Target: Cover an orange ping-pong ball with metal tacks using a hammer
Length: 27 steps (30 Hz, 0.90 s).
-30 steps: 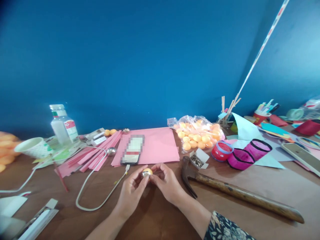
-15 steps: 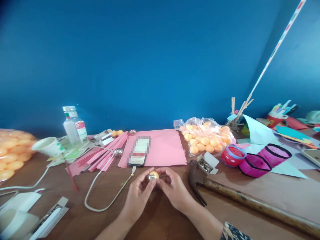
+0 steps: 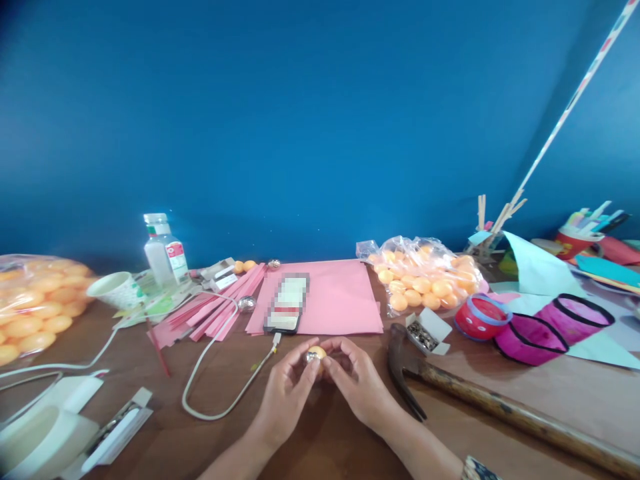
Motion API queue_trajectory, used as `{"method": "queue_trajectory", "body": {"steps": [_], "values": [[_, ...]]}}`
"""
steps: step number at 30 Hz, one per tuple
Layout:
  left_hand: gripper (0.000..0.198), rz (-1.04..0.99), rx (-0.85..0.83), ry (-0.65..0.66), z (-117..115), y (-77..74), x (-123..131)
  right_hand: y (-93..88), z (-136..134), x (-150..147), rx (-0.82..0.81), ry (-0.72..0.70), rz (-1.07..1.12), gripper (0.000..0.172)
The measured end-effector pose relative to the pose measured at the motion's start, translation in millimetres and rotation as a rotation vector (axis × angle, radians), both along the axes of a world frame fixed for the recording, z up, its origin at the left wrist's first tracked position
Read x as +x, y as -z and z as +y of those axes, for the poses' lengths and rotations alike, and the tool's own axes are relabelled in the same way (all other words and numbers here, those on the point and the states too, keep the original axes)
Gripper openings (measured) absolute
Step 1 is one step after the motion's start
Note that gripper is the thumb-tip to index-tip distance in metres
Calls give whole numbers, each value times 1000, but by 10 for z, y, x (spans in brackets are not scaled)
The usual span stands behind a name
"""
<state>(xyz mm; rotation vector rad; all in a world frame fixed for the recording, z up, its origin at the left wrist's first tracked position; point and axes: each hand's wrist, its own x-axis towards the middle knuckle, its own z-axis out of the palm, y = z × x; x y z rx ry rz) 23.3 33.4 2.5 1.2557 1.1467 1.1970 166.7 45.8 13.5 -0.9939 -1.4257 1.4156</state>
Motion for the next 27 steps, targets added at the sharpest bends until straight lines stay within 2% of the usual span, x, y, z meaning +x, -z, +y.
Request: {"method": "queue_trajectory", "body": {"steps": [12, 27], "values": [[44, 37, 31, 5, -10, -51, 7, -18, -2, -7, 2, 16, -34, 21], [46, 7, 13, 31, -14, -13, -9, -2, -11, -6, 26, 2, -18, 25]]}}
